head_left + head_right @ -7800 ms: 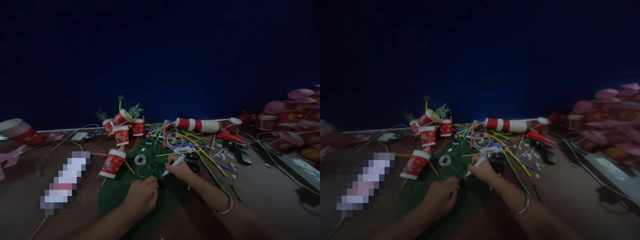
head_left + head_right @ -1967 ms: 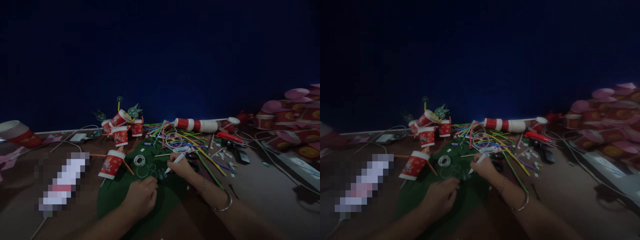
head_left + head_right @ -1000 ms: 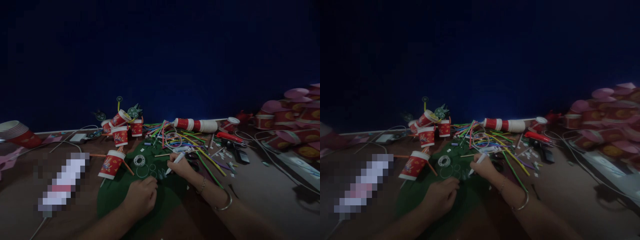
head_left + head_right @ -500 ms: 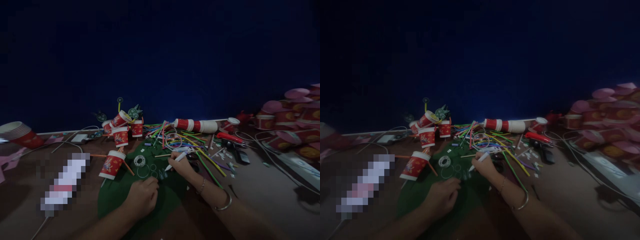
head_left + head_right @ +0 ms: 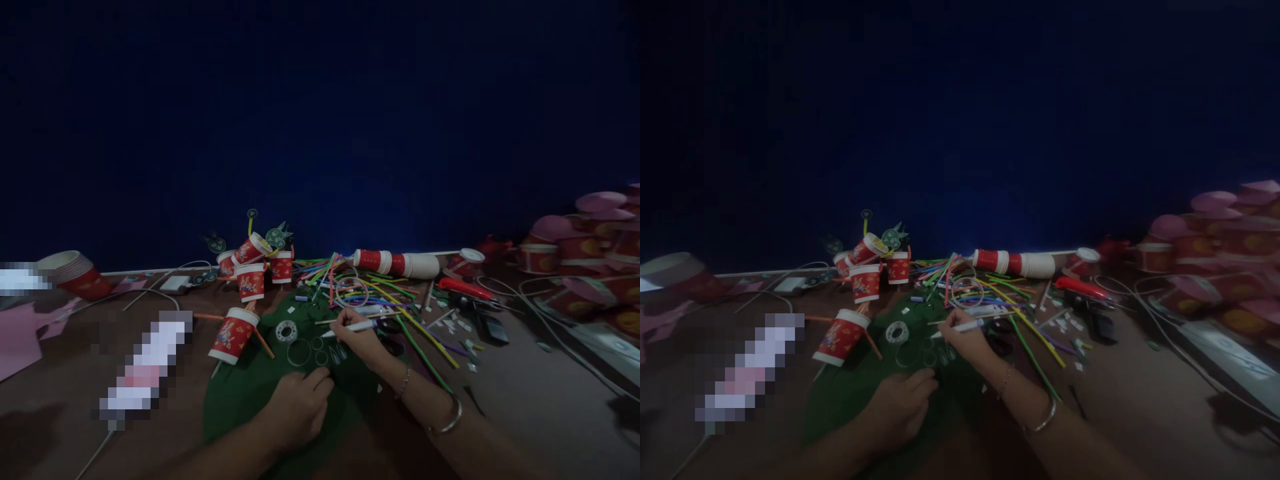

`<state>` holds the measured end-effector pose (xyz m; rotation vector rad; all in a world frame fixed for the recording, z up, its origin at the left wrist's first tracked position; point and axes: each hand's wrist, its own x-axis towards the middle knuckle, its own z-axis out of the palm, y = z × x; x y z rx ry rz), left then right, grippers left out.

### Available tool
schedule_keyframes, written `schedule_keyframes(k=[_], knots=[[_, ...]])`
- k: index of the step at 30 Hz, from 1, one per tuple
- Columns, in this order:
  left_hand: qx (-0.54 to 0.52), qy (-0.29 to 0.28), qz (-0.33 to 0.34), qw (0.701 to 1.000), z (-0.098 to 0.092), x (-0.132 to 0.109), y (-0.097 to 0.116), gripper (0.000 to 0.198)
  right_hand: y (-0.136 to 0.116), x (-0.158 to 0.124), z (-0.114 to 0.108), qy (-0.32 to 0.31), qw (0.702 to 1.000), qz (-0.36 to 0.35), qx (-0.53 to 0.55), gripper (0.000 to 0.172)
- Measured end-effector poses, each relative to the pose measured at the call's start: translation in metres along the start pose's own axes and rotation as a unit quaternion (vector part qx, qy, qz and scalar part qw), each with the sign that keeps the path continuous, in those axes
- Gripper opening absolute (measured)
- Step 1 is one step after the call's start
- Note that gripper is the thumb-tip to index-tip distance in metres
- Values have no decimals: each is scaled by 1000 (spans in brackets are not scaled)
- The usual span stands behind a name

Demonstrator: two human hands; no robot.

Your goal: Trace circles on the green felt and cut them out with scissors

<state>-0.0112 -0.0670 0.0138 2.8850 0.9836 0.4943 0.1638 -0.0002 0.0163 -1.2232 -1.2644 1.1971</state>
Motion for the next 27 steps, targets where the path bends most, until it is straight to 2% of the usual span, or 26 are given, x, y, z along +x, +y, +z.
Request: schedule_keyframes(k=[2, 4, 8, 10, 16, 21, 24, 27], knots=[[-50, 14, -25, 998, -3, 3, -1, 38, 3, 2, 0, 6, 1000, 2, -25, 21], [-112, 43, -89, 989, -6, 8, -5, 38, 7, 3, 0, 22, 998, 6, -51, 22], [-210, 103, -262, 936, -8, 21, -17, 33, 11, 0, 1, 50, 996, -8, -67, 24], [-248, 120, -307, 911, -6, 27, -23, 31, 9, -3, 2, 53, 996, -8, -64, 24], [-359, 169, -361, 844, 3, 37, -35, 24, 4, -1, 4, 13, 997, -51, -51, 21], [-426, 202, -360, 805, 11, 34, -39, 18, 11, 5, 2, 1, 996, -34, -77, 18], [-461, 226, -369, 774, 11, 34, -42, 15, 11, 3, 3, 5, 993, -36, -117, 18], [-469, 256, -375, 758, 10, 37, -44, 14, 8, 1, 3, 2, 990, -37, -140, 18]])
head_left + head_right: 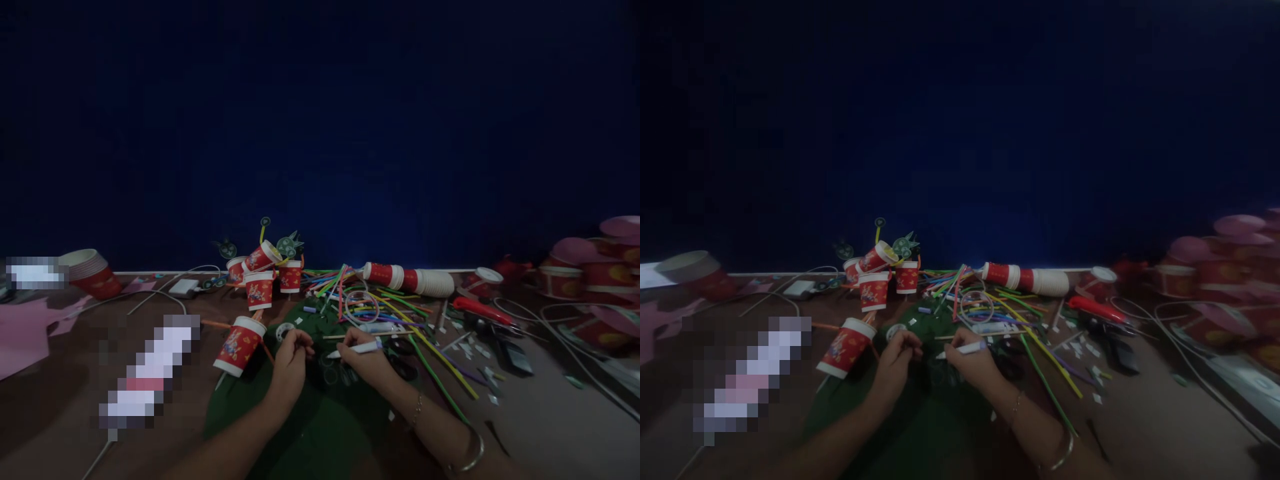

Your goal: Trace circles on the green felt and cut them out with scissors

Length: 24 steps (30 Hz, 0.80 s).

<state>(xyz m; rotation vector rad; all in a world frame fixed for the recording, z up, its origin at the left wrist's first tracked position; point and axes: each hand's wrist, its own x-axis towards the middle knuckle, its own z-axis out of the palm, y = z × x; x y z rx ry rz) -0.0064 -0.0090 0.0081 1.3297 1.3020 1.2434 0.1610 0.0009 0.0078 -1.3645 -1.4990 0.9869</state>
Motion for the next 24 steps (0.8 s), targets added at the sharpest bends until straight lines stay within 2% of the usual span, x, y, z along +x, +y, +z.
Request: schedule_keyframes(k=[8, 24], knots=[[-64, 22, -5, 998, 3, 2, -1, 10, 1, 0, -1, 0, 1000, -9, -23, 17], [-49, 13, -9, 999, 3, 2, 2, 12, 4, 0, 2, 0, 1000, -4, -5, 18]])
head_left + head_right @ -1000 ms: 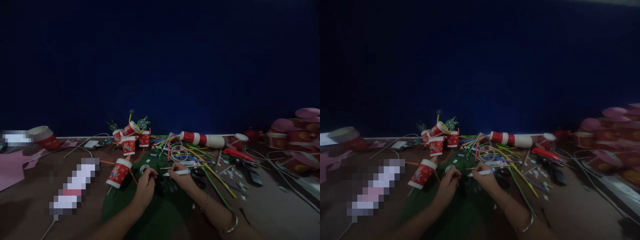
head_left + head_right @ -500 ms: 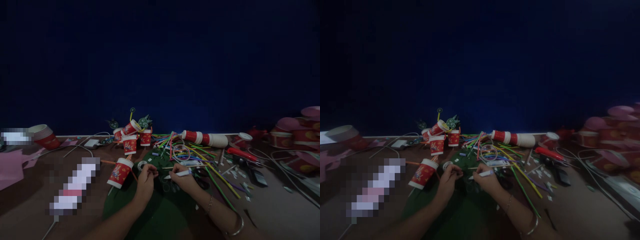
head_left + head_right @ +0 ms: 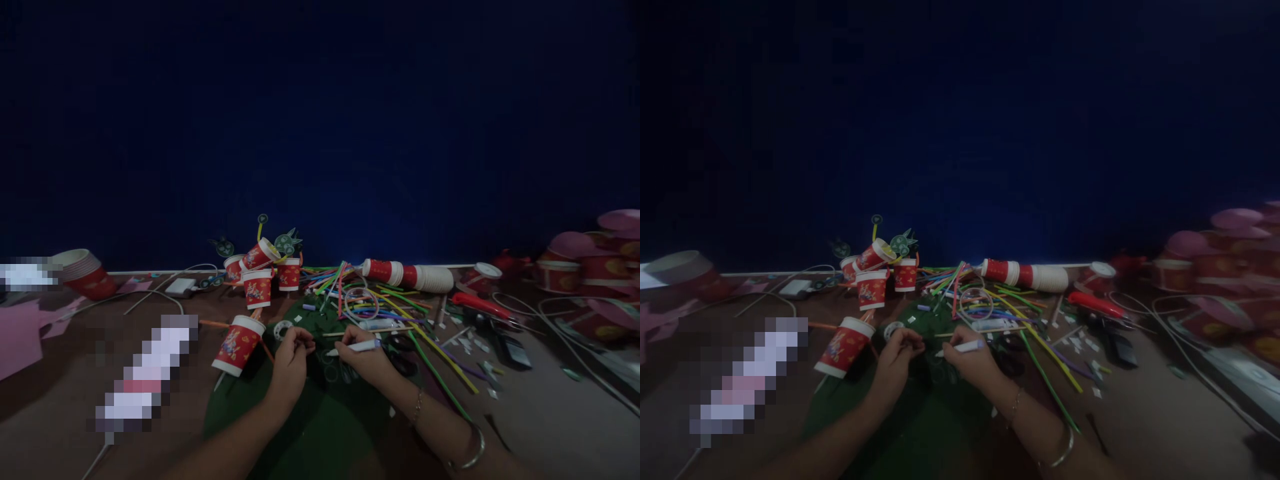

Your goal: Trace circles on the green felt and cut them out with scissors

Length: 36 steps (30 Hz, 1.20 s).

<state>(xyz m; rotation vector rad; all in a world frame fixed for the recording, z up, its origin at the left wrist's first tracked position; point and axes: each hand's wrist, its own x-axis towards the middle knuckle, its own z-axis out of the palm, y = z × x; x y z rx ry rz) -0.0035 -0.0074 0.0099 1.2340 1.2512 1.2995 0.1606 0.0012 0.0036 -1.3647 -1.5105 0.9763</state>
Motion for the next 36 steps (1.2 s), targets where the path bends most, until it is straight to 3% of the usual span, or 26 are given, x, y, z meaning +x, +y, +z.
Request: schedule_keyframes(k=[10, 36], knots=[[4, 3, 9, 1000, 0, 0, -1, 12, -3, -1, -2, -24, 1000, 3, 5, 18], [-14, 1, -1, 1000, -1, 2, -1, 11, 9, 2, 3, 5, 1000, 16, 6, 18]])
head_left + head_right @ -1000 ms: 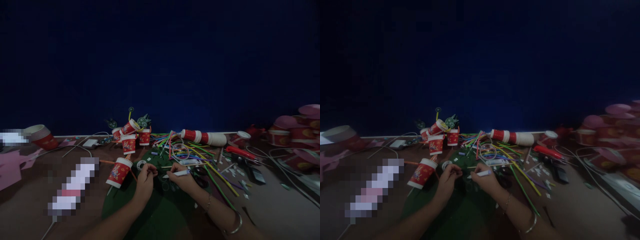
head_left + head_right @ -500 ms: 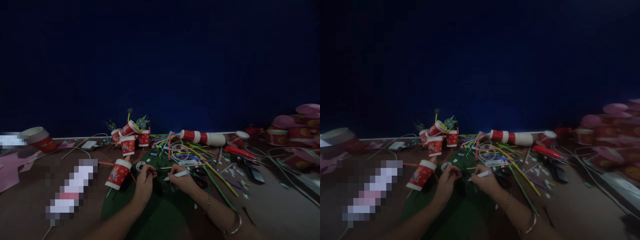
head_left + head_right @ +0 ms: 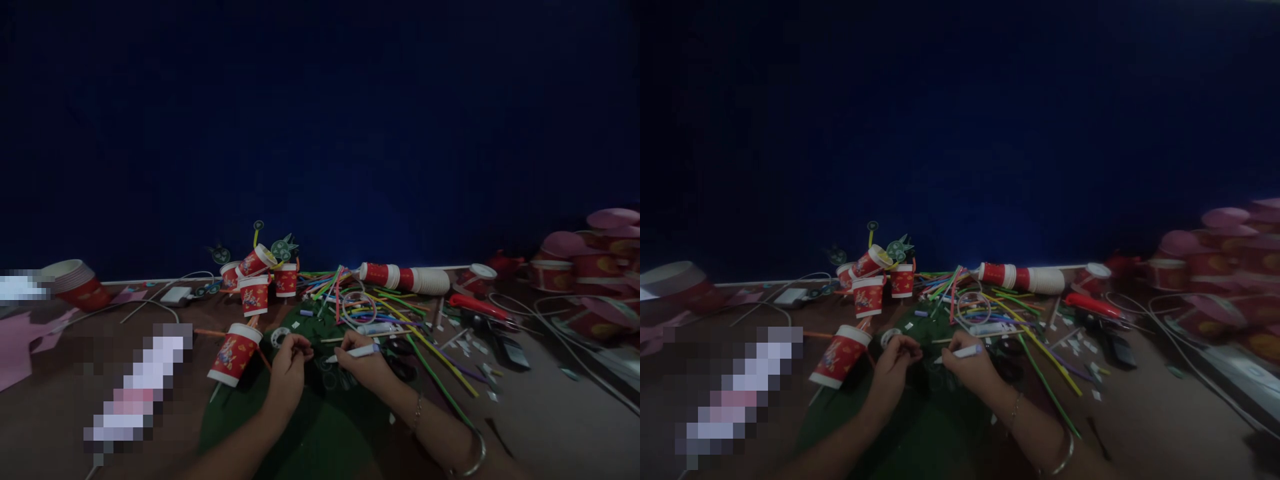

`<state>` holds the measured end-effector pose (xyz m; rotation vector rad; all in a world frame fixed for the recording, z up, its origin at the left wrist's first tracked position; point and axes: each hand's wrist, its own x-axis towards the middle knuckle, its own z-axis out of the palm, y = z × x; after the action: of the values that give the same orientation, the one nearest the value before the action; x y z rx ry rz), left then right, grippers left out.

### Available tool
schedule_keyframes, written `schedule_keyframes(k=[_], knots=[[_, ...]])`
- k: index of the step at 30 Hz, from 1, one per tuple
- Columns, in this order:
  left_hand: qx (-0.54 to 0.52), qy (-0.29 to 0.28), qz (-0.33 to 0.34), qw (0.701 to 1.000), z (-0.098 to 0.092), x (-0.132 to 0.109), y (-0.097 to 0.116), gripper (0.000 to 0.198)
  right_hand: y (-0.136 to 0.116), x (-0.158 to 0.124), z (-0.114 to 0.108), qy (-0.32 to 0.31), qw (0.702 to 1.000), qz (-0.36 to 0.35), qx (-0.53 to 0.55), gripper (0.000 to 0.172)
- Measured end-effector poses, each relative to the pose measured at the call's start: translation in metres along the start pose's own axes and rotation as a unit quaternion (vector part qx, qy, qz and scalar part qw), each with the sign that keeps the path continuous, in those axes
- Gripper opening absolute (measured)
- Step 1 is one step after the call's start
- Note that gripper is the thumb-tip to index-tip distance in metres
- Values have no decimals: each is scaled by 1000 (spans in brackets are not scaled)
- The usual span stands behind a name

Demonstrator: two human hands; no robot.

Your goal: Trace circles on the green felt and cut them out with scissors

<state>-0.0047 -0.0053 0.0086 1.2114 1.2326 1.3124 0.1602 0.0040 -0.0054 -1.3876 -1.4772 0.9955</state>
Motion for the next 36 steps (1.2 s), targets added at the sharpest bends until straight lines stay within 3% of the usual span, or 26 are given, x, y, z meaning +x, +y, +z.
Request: schedule_keyframes(k=[8, 21, 28, 36], knots=[[-5, 3, 0, 1000, -1, 0, 0, 11, 2, 0, 1, 23, 999, -12, -26, 17], [-1, -1, -5, 1000, -3, 1, -8, 11, 7, 1, 3, 8, 1000, -11, -11, 15], [-11, 1, -7, 1000, -3, 1, -7, 11, 0, 0, 2, -4, 1000, 14, 7, 16], [-9, 8, -3, 1000, -3, 0, -4, 10, -9, -1, -1, 1, 1000, -4, -26, 17]])
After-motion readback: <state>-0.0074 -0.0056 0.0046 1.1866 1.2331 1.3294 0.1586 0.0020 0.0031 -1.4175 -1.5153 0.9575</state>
